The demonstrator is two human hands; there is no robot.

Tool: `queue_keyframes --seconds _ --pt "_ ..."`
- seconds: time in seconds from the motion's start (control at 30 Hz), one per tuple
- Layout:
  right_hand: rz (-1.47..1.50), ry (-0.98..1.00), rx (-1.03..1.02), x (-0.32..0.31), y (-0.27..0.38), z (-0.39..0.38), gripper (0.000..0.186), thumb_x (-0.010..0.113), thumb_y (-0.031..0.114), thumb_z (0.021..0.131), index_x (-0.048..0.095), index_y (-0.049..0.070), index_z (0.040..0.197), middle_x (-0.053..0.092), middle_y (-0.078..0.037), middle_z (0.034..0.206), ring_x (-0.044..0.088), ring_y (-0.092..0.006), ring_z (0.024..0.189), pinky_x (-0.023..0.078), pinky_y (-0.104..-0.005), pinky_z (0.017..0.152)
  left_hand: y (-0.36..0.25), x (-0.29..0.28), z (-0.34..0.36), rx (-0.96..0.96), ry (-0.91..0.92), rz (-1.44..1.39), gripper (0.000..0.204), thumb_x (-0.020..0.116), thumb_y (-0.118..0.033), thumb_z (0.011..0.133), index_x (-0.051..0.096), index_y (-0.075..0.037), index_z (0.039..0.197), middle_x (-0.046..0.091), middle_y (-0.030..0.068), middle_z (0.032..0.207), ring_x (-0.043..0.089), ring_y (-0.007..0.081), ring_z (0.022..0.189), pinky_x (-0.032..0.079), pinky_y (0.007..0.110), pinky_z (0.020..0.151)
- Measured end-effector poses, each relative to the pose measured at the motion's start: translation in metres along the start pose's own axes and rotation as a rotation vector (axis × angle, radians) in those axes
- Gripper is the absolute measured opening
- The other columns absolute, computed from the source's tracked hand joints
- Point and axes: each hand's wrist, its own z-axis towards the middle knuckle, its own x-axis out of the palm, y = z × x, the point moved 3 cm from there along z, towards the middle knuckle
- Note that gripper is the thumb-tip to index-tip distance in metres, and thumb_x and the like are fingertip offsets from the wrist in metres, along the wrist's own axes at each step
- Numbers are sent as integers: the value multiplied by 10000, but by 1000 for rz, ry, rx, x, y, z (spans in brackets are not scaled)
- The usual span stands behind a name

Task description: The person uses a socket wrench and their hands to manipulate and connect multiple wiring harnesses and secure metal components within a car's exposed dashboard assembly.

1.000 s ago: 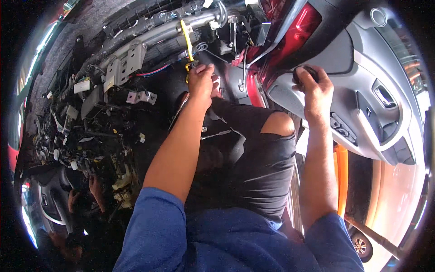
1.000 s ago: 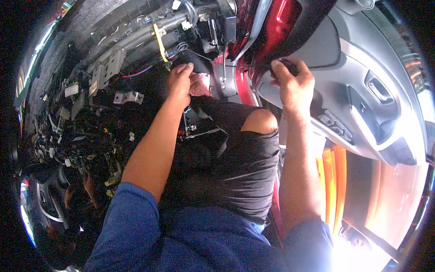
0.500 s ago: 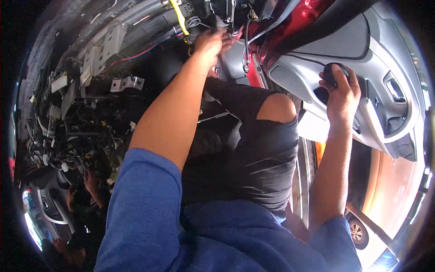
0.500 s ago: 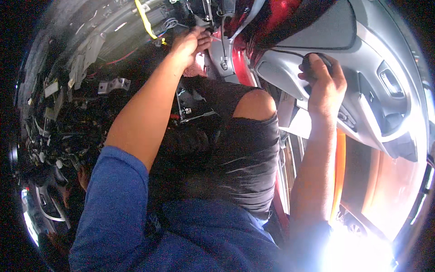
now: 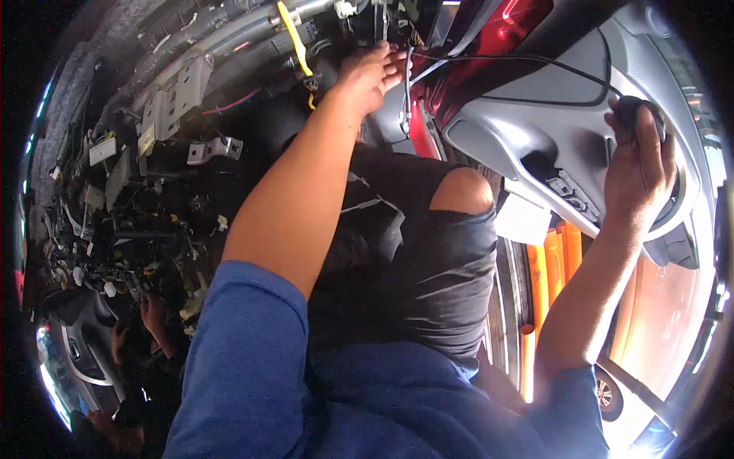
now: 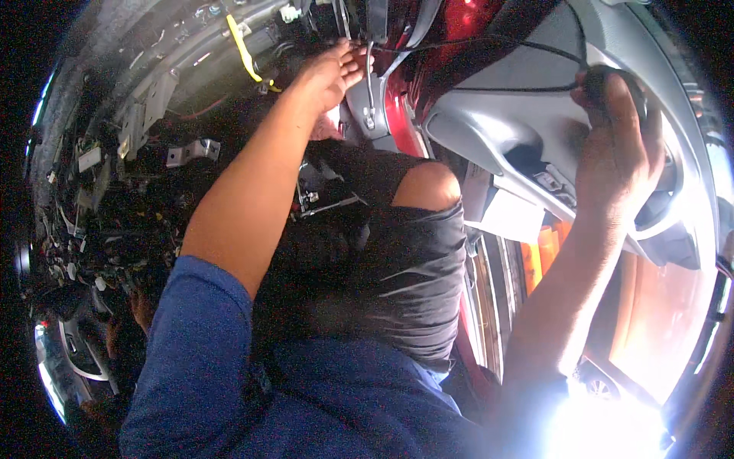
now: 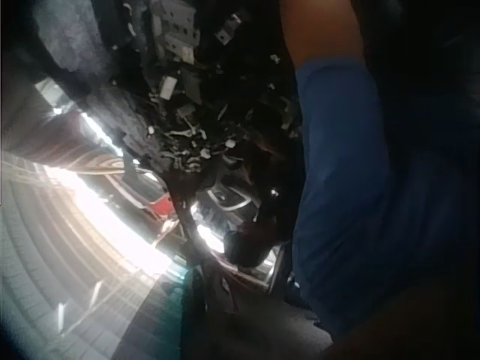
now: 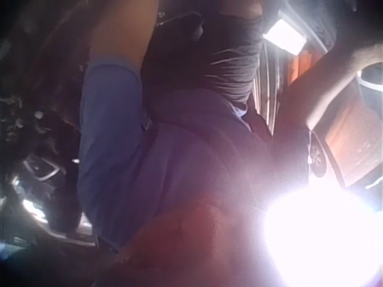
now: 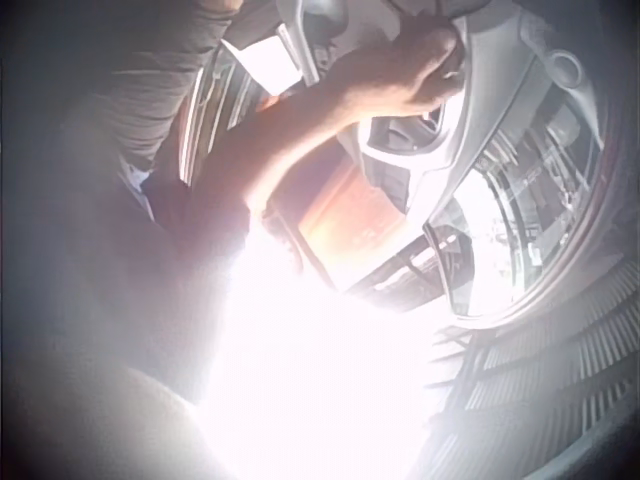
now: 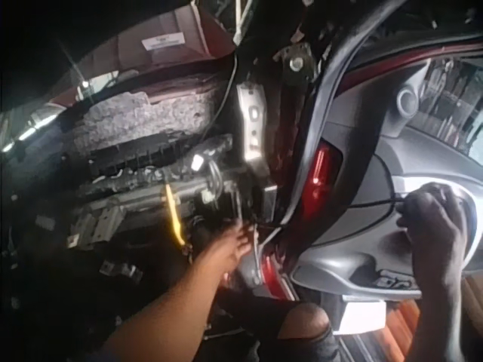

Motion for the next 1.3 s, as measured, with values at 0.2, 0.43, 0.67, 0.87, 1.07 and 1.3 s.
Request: queue_keyframes --seconds 0.2,0.43,0.67,0.87,1.07,1.3 --pt "-320 125 -197 48 60 37 368 729 40 798 588 1 1136 668 -91 1000 627 -141 917 495 -262 830 12 14 -22 -73 -46 -151 407 508 -336 978 465 -54 1268 629 131 1166 621 261 1074 506 381 895" --pt "-736 155 -685 84 91 59 339 755 1 688 603 30 989 628 -120 923 654 -270 853 530 -335 740 29 7 -37 21 22 46 334 556 -305 963 526 -95 1221 631 97 1176 627 208 1018 509 323 829" --pt "-721 254 -810 116 114 49 330 752 15 686 595 53 973 612 -117 962 639 -313 856 537 -370 724 34 -8 -36 568 -373 369 210 622 -184 909 603 -22 1041 662 109 940 619 169 842 485 329 788" --pt "-726 277 -882 115 124 56 344 748 -5 674 600 62 977 609 -111 974 644 -298 848 547 -358 719 21 62 -97 916 -156 633 270 649 -105 879 589 -9 1123 682 128 990 673 199 886 525 312 779" --pt "-607 267 -875 129 124 41 371 767 -4 643 615 63 975 618 -113 981 640 -289 889 547 -349 745 19 80 -95 731 -144 834 620 648 -169 845 356 2 1365 513 246 1303 551 379 1156 443 434 976" --pt "-578 106 -738 116 106 56 451 779 38 650 589 54 1059 620 -135 1002 629 -310 937 519 -370 815 5 107 -100 817 -106 850 701 654 -178 821 326 66 1390 434 307 1355 421 419 1277 336 433 1086"
